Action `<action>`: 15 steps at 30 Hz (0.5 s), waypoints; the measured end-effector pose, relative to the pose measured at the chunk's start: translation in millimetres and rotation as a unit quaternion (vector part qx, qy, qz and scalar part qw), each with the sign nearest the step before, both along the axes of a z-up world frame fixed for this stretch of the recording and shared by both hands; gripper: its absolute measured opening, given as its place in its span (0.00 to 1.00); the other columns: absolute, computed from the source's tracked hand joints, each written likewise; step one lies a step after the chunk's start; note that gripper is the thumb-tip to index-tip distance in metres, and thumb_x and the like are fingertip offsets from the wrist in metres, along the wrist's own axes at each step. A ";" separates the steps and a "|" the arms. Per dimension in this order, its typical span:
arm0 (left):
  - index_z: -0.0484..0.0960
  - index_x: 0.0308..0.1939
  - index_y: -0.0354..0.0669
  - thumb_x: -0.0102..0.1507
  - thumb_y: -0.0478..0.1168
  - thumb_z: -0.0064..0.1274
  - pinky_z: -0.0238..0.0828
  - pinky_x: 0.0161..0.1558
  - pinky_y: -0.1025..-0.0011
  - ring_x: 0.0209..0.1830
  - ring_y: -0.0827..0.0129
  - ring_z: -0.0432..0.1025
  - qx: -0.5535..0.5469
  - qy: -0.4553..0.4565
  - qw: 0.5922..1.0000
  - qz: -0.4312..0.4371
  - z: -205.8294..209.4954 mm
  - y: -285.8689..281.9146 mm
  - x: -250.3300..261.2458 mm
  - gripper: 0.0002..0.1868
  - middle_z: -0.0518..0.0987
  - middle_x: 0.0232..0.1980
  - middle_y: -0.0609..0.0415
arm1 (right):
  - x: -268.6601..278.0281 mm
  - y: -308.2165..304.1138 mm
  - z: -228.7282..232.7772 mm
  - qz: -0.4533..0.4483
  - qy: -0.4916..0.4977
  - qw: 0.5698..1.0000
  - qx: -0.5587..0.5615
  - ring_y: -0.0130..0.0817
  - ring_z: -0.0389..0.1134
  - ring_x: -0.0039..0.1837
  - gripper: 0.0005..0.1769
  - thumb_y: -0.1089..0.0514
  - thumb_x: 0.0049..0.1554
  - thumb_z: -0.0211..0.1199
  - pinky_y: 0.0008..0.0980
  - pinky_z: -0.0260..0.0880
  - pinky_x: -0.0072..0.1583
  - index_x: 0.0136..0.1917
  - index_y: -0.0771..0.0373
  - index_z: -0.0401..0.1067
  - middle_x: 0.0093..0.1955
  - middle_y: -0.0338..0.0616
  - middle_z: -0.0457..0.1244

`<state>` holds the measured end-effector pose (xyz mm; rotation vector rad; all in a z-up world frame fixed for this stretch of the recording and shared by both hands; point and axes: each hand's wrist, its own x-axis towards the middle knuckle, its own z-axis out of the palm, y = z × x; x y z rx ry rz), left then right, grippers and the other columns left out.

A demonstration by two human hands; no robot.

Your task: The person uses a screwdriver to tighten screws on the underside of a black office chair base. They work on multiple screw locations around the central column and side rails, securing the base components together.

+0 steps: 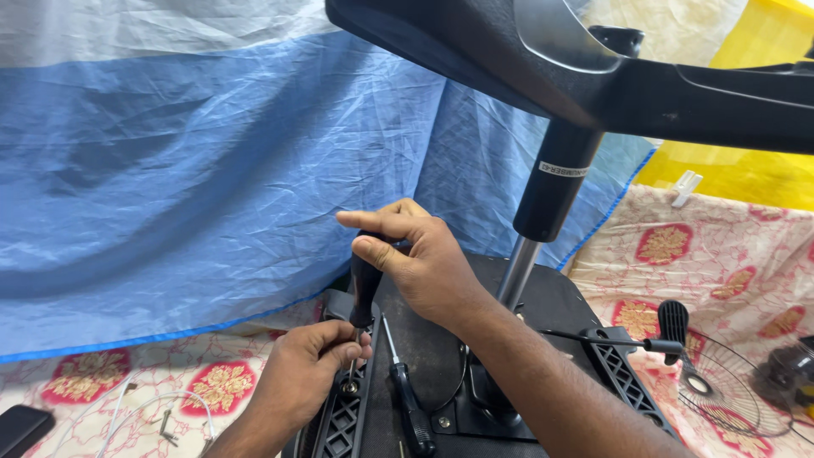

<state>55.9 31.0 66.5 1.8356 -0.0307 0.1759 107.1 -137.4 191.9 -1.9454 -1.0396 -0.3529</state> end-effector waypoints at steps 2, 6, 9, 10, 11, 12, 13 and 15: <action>0.89 0.45 0.38 0.61 0.34 0.56 0.79 0.49 0.74 0.42 0.73 0.84 -0.013 -0.010 1.000 -0.014 -7.7 2.2 4.6 0.11 0.91 0.39 0.56 | -2.6 -2.5 -1.9 0.020 0.060 0.996 0.061 0.29 0.68 0.54 0.16 0.57 0.62 0.64 0.31 0.71 0.59 0.62 0.61 0.77 0.50 0.40 0.67; 0.88 0.46 0.37 0.59 0.30 0.56 0.80 0.51 0.73 0.44 0.73 0.85 -0.091 0.004 0.993 -0.077 -22.2 8.6 13.6 0.12 0.91 0.40 0.55 | -11.8 -3.5 -2.5 0.068 0.095 0.986 0.119 0.27 0.71 0.57 0.12 0.63 0.64 0.58 0.28 0.72 0.61 0.60 0.64 0.74 0.56 0.42 0.70; 0.90 0.47 0.39 0.59 0.30 0.58 0.80 0.53 0.73 0.45 0.75 0.85 -0.049 0.014 0.996 -0.071 -37.8 11.9 19.0 0.13 0.90 0.39 0.55 | -19.2 -2.3 -6.7 0.116 0.182 0.966 0.143 0.31 0.71 0.54 0.14 0.63 0.67 0.54 0.33 0.75 0.58 0.63 0.63 0.74 0.57 0.47 0.69; 0.90 0.49 0.42 0.59 0.32 0.59 0.81 0.52 0.74 0.46 0.75 0.85 -0.031 0.014 0.997 -0.068 -40.7 14.5 18.7 0.14 0.90 0.39 0.56 | -21.4 0.4 -6.1 0.117 0.158 0.970 0.144 0.29 0.69 0.59 0.14 0.63 0.66 0.53 0.31 0.73 0.61 0.62 0.63 0.74 0.60 0.45 0.68; 0.90 0.50 0.45 0.59 0.33 0.61 0.81 0.52 0.74 0.46 0.76 0.86 -0.013 0.014 0.998 -0.064 -42.9 16.4 18.2 0.15 0.89 0.39 0.58 | -23.8 2.8 -5.1 0.118 0.135 0.973 0.144 0.27 0.67 0.64 0.14 0.62 0.65 0.53 0.30 0.70 0.64 0.61 0.63 0.74 0.64 0.44 0.66; 0.90 0.50 0.46 0.59 0.34 0.62 0.81 0.52 0.75 0.46 0.76 0.86 0.000 0.021 0.998 -0.057 -45.7 14.6 18.8 0.15 0.89 0.39 0.58 | -26.4 2.8 -4.2 0.117 0.112 0.976 0.143 0.24 0.66 0.69 0.14 0.62 0.64 0.52 0.28 0.68 0.67 0.60 0.63 0.74 0.68 0.42 0.65; 0.90 0.49 0.48 0.59 0.35 0.63 0.81 0.52 0.75 0.46 0.76 0.86 0.013 0.028 0.998 -0.050 -47.9 12.4 20.2 0.14 0.89 0.39 0.58 | -29.6 2.3 -3.5 0.086 0.089 0.985 0.123 0.26 0.65 0.66 0.14 0.61 0.64 0.54 0.30 0.69 0.64 0.60 0.62 0.75 0.67 0.44 0.62; 0.91 0.48 0.52 0.59 0.38 0.65 0.82 0.53 0.75 0.46 0.76 0.86 0.046 0.036 0.998 -0.019 -49.2 13.9 21.0 0.14 0.89 0.39 0.59 | -35.1 5.2 -1.4 0.034 0.041 0.995 0.081 0.29 0.63 0.61 0.14 0.59 0.63 0.57 0.32 0.71 0.60 0.59 0.62 0.77 0.65 0.47 0.58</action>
